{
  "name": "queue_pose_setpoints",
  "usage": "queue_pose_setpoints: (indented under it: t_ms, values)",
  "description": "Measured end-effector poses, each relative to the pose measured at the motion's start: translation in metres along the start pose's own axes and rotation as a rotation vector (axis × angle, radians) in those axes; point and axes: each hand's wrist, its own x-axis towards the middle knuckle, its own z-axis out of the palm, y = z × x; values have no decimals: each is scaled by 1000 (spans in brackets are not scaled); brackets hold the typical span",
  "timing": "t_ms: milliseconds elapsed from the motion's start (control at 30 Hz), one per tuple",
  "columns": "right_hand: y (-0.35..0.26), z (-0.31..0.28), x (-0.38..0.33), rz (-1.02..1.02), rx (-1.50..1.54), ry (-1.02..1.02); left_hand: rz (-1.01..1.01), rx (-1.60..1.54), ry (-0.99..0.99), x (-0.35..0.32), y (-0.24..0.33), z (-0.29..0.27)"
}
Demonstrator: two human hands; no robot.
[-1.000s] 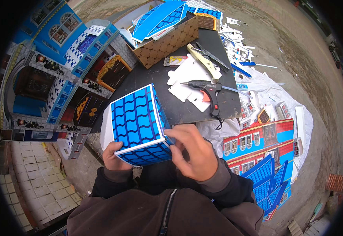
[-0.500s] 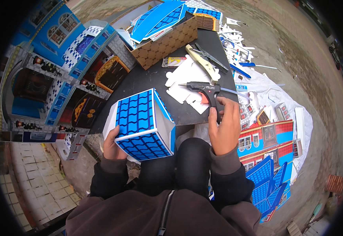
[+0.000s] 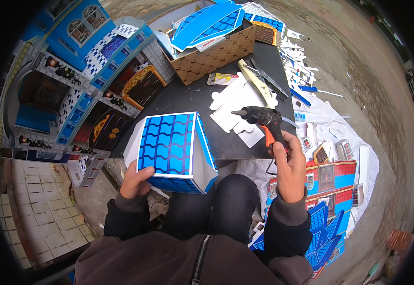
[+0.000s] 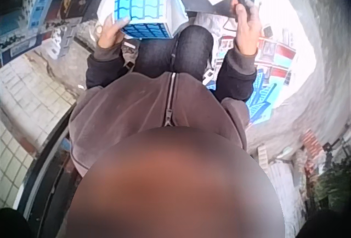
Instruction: The person assembles a paper model house by folding and gluing printed paper pieces. They use a hot glue gun to attach a blue roof piece to a white base, then fold and secure the side panels to form a small house structure.
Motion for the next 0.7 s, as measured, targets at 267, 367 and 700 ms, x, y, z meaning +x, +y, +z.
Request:
queue_pose_setpoints:
  t_ms: [267,367,700]
  values:
    - [-37,-20,-7,231,217,-314,-37,103,-99,-18,16,4]
    - [-44,-10,-18,61,88,-226,-51,133,-101,-22,20,5]
    - [-62,-1,-31,-25,-84,-286,-37,165,-125,-26,28,10]
